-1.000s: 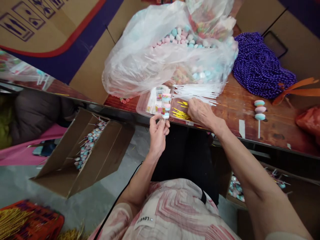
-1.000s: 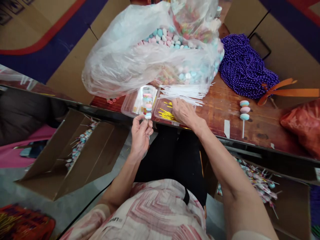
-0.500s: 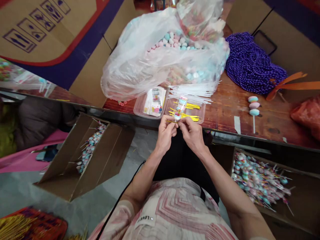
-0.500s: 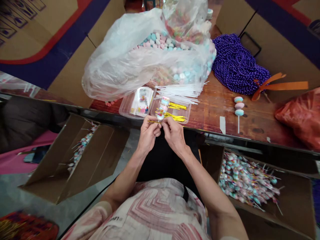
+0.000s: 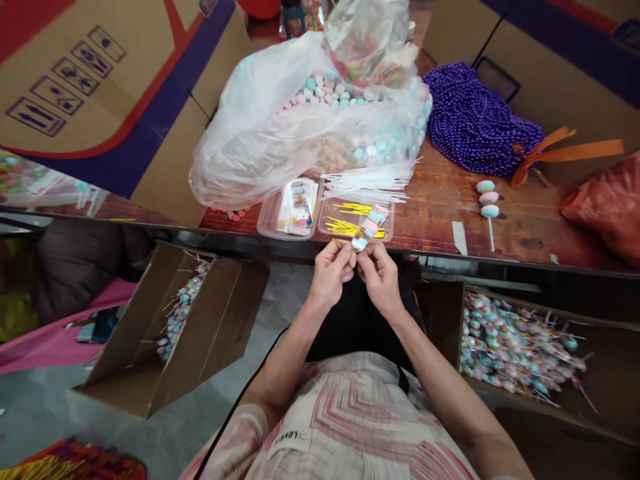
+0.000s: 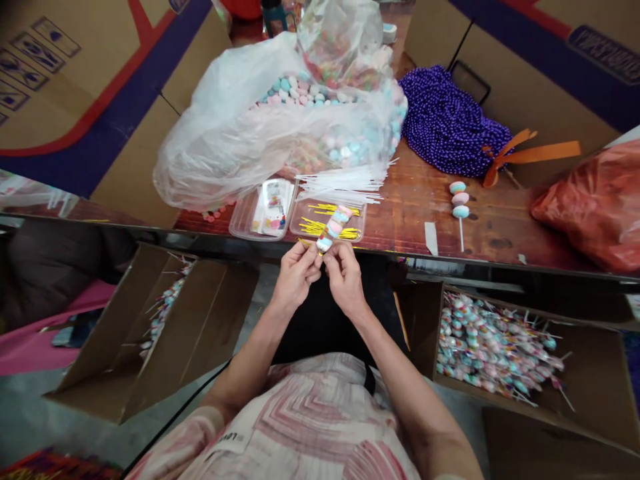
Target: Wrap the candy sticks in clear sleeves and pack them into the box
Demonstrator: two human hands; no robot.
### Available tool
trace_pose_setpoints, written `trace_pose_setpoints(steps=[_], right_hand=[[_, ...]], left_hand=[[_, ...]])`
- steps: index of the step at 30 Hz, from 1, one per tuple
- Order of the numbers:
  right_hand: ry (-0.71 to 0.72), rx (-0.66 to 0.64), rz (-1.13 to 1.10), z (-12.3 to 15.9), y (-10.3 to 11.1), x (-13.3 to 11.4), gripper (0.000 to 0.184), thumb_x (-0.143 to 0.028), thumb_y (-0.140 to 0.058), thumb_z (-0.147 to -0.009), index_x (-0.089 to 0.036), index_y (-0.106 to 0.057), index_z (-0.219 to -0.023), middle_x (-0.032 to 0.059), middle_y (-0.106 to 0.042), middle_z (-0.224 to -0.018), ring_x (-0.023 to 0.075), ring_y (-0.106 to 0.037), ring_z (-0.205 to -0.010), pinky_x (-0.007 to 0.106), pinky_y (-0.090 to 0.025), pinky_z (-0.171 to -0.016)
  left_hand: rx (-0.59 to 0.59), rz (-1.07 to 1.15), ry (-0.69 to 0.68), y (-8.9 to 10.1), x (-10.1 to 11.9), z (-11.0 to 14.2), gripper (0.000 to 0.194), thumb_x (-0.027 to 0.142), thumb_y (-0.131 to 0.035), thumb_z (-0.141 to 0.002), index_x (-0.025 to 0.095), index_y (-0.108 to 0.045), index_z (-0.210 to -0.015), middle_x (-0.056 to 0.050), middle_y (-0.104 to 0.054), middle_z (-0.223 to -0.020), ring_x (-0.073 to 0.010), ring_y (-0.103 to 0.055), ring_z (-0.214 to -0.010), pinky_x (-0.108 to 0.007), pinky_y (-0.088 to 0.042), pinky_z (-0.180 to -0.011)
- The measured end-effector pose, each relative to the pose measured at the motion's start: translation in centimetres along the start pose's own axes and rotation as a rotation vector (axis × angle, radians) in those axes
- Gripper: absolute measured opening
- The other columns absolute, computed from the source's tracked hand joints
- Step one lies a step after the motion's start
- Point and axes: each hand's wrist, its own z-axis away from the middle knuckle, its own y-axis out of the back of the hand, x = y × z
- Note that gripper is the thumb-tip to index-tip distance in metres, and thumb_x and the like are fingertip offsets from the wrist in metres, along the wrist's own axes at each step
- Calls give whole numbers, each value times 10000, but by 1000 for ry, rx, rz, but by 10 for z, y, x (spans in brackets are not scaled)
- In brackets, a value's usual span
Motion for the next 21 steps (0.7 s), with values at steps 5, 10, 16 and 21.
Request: trace_pose_setpoints(steps=[5,10,16,21], right_hand=[[79,-233,-27,0,23,-19,215,-417,-520,-964,-223,-520,-872,9,-506,-862,129,-498,-675,279,-453,-623],[307,-209,246,-6,31,-18,120,-304,-473,-973,-221,-479,-887,27,-528,-816,163,-502,-715,309,-435,-677],[197,-143,435,-2,32,-17,23,-222,-444,-936,-222,-465,-928,16,-539,-799,158,-484,-678,303,-388,-655],[-35,-167,252,7,42,-18,152,-323,-457,-971,-233,-482,-852,-45,-507,-653,121,-454,-570,268,-369,-556]], left_hand=[[-221,88,380,1,21,9,423,352,-896,-650,167,-556,-821,114,-387,-499,7,-149,-387,-114,-108,-361],[-133,-82,168,-8,6,13,417,444,-833,-730,195,-523,-855,90,-475,-525,-13,-243,-393,-133,-156,-387],[-12,-319,-101,-8,-18,18,339,487,-736,-821,168,-677,-919,51,-504,-627,-31,-354,-487,-180,-266,-461],[-6,-165,76,-9,-13,14,382,410,-883,-648,149,-694,-852,66,-462,-589,-22,-323,-480,-176,-243,-451]])
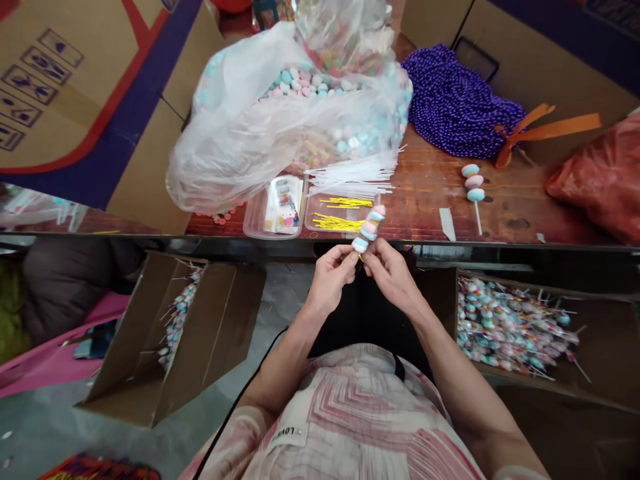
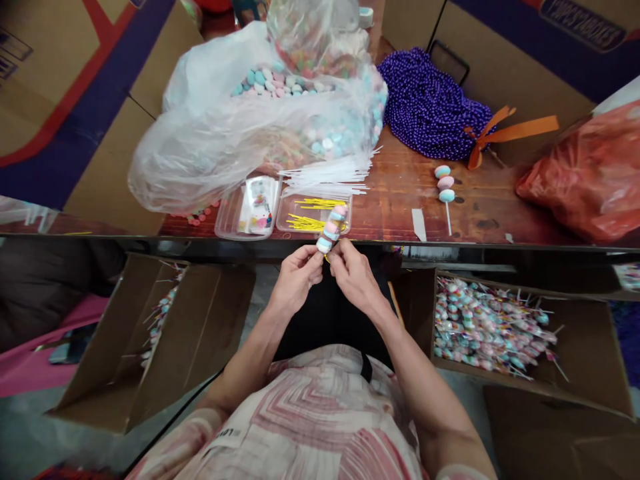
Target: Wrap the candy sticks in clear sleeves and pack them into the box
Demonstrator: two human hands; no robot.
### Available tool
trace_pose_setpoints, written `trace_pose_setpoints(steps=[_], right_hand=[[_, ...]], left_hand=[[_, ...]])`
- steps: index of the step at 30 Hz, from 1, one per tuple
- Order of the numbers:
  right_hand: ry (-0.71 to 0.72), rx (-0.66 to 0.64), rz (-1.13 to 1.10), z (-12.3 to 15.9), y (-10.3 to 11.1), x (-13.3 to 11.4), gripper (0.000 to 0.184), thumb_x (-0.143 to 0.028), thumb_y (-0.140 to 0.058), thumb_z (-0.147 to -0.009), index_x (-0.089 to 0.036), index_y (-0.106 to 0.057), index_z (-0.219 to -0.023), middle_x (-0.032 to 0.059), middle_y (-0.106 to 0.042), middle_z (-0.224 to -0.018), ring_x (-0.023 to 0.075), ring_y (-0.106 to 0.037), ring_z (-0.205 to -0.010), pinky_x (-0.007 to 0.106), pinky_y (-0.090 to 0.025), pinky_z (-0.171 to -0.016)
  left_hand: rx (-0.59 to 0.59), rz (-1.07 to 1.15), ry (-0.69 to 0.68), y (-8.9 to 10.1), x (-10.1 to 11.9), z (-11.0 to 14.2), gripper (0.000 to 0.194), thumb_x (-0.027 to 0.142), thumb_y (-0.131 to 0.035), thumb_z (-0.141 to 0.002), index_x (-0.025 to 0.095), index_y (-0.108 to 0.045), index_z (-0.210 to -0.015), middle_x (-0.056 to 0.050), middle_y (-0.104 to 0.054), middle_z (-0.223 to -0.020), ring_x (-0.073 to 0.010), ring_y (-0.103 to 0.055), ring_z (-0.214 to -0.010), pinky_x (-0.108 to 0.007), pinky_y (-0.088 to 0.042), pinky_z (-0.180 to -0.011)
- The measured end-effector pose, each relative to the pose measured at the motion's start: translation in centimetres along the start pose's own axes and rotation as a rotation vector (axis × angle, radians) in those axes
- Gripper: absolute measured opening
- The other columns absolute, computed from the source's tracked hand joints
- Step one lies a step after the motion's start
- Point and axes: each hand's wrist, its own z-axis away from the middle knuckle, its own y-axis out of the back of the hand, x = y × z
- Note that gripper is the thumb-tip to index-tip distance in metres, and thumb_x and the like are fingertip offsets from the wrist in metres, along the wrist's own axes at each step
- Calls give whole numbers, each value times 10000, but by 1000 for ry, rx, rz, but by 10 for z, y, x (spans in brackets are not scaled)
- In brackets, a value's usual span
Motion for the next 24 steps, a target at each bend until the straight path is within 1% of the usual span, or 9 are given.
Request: trace_pose_setpoints(steps=[2,5,7,8,14,16,18,21,24], right_hand=[[21,48,-32,6,0,4,194,-334,-455,-995,-238,-494,-831,-40,-542,-661,119,-483,-569,275,-411,-564],[243,209,115,14,-1,12,125,-249,-486,-984,-264,-609,-971,22,-664,-896,172,-632,-793,344,-524,-742],[400,282,246,18,-1,18,222,-186,-508,-957,-293,-661,-1078,49,-684,-1042,224,-661,-960,393,-545,-828],[456,308,307,19,0,21,258,-167,-519,-944,-302,-678,-1097,52,-689,-1062,238,-664,-978,404,-549,-826],[619,506,621,26,6,24,188,-115,-537,-933,-221,-691,-955,65,-706,-901,190,-645,-792,345,-506,-712],[603,525,662,30,8,22,176,-118,-508,-945,-197,-662,-913,72,-692,-865,178,-634,-780,327,-495,-713],[510,541,630,35,9,22,193,-138,-466,-961,-194,-632,-881,64,-667,-820,166,-614,-750,309,-486,-702],[336,624,449,48,11,27,193,-168,-439,-965,-195,-595,-855,48,-625,-778,154,-577,-707,289,-474,-678],[159,685,184,65,19,35,159,-210,-480,-938,-203,-568,-806,22,-603,-764,137,-555,-674,274,-459,-656]], left_hand=[[-25,110,116,-2,3,-3,397,377,-913,-599,145,-664,-803,76,-440,-592,-11,-310,-471,-158,-228,-436],[-48,203,225,-6,4,-6,407,323,-934,-568,137,-634,-770,72,-445,-610,-8,-354,-486,-130,-231,-422],[-58,232,271,-10,4,-6,404,293,-938,-564,134,-630,-772,63,-472,-632,-12,-395,-507,-117,-254,-422],[-58,240,292,-13,4,-5,400,277,-937,-564,134,-628,-774,59,-487,-642,-13,-410,-513,-113,-260,-420],[-76,205,395,-30,4,2,329,206,-891,-639,160,-596,-776,67,-517,-648,-23,-461,-514,-106,-305,-413],[-109,187,410,-35,0,3,340,214,-899,-630,168,-588,-760,76,-508,-616,-25,-463,-499,-107,-318,-411],[-142,177,413,-40,-10,2,353,241,-913,-619,174,-596,-759,80,-522,-611,-25,-473,-495,-114,-347,-425],[-226,139,446,-48,-31,-2,351,307,-918,-625,186,-653,-820,57,-610,-697,-54,-562,-579,-161,-457,-536],[-359,51,469,-55,-51,-4,404,405,-916,-621,178,-713,-887,-6,-683,-836,-126,-636,-759,-244,-522,-719]])
